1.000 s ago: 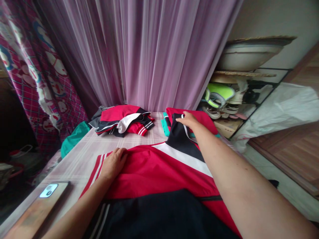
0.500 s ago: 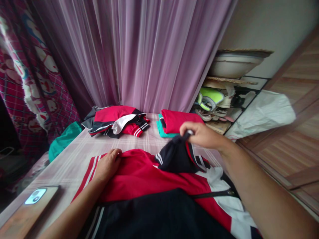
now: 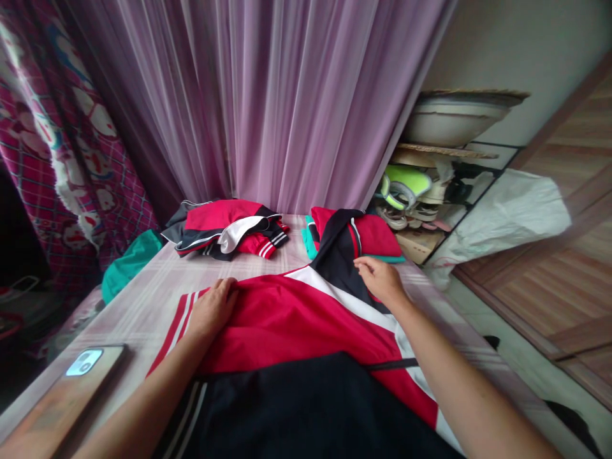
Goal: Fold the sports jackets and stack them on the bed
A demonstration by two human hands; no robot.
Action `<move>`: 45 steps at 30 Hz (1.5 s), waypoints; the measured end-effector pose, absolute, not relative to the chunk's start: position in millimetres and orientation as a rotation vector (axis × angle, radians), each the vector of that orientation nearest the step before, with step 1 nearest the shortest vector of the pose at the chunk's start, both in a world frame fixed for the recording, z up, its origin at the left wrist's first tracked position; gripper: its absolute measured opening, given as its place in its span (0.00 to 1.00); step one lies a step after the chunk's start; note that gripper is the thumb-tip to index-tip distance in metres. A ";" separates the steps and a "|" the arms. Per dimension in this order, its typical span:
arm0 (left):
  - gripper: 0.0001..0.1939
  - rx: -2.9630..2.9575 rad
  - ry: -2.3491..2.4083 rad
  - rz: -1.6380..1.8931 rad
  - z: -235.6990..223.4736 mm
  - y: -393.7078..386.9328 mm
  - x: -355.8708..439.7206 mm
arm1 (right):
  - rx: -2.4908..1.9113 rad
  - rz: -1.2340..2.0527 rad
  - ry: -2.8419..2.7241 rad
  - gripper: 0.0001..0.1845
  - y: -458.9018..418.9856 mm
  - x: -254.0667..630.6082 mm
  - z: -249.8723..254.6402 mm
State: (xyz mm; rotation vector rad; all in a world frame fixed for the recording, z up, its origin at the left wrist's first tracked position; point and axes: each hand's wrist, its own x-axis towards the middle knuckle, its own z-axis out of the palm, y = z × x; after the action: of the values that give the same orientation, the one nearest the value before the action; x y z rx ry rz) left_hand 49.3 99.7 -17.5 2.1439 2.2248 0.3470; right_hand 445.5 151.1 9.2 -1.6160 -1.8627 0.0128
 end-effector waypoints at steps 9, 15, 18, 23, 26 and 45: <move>0.19 2.296 2.165 0.630 -29.2 102.5 44.1 | -1.906 0.117 -2.452 0.31 128.3 404.7 -33.1; 0.20 2.402 1.969 0.568 -34.0 110.3 37.5 | -2.087 0.115 -2.384 0.31 141.5 412.3 -37.7; 0.20 2.313 1.997 0.667 -32.3 110.2 33.3 | -2.146 0.116 -2.357 0.31 144.4 411.8 -36.2; 0.19 2.171 2.197 0.586 -18.9 107.1 24.1 | -2.119 0.062 -2.364 0.30 141.3 410.8 -38.3; 0.14 2.310 2.173 0.335 -8.0 105.4 17.7 | -2.056 -0.024 -2.351 0.28 136.3 411.5 -35.9; 0.15 2.265 2.048 0.286 7.4 77.9 -13.7 | -2.014 -0.045 -2.403 0.21 178.4 331.9 19.5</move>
State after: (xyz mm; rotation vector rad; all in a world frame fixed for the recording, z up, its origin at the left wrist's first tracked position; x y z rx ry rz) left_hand -13.7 77.9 7.4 2.2652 2.0478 0.2855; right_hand 331.9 178.4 19.5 -2.0144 -2.4027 -0.0453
